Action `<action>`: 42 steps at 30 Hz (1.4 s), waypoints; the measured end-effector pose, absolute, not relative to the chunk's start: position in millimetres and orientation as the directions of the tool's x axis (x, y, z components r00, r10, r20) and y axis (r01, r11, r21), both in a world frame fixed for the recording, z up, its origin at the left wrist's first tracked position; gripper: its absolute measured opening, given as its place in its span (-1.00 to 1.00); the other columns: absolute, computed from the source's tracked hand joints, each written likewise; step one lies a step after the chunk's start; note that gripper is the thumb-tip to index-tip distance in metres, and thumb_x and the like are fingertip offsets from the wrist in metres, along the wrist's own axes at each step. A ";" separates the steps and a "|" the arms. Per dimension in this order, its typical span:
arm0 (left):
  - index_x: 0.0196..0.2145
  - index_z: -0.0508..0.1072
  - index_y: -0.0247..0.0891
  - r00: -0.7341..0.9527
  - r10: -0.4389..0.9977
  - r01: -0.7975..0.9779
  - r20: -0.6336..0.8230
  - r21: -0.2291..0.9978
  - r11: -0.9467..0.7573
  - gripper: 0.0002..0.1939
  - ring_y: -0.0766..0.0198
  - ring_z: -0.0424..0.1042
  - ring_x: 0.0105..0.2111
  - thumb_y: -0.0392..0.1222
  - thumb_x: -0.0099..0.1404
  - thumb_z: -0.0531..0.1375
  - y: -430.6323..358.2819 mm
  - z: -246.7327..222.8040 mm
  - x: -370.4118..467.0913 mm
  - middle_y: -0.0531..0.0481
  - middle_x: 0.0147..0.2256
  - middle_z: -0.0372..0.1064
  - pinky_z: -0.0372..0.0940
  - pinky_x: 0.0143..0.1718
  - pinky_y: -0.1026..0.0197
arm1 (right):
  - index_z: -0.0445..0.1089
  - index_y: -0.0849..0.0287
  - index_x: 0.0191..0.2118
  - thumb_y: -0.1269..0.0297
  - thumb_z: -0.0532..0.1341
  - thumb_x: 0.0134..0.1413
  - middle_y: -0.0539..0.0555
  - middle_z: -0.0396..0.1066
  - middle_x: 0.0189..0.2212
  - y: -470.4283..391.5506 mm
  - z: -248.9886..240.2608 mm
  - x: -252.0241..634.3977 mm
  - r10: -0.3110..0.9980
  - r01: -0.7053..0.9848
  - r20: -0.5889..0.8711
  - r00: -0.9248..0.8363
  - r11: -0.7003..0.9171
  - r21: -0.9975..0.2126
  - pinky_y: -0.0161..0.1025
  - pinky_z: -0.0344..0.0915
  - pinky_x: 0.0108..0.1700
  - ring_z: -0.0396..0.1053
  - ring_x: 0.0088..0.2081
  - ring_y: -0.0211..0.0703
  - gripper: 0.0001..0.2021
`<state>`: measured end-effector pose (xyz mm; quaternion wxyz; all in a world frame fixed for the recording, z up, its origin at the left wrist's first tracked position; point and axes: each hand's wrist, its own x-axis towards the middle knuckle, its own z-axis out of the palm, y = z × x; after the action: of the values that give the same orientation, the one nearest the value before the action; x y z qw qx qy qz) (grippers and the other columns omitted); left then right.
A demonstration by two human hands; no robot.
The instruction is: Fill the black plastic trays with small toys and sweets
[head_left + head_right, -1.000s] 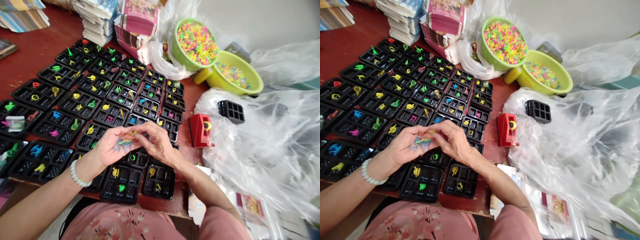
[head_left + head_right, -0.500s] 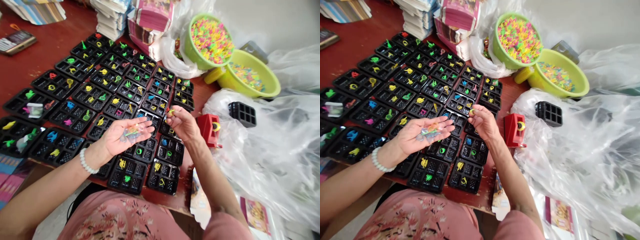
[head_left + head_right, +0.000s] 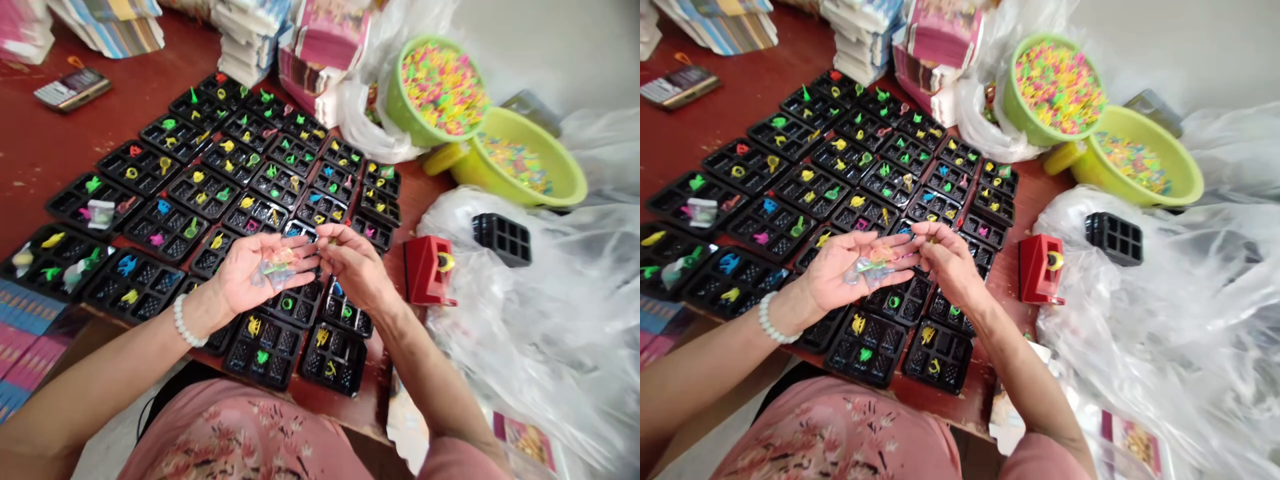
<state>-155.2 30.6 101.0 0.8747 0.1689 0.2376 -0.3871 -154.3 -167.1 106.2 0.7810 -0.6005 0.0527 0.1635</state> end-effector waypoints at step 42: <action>0.31 0.31 -0.52 0.642 -0.638 0.742 -0.425 0.137 0.656 -0.43 0.09 0.61 -0.13 -0.48 0.36 0.03 34.9 90.2 -159.3 -0.31 -0.09 0.59 0.46 0.12 -0.04 | 0.53 0.13 -0.19 -0.10 0.30 0.27 0.22 0.49 0.04 -167.1 100.0 -136.6 0.507 0.447 0.145 0.850 -0.546 -0.709 0.09 0.32 0.16 0.44 0.07 0.06 -0.64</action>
<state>-159.3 34.9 90.2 0.8934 0.1514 0.1724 -0.3863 -136.6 -167.1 100.0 0.3917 -0.8783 -0.2713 0.0385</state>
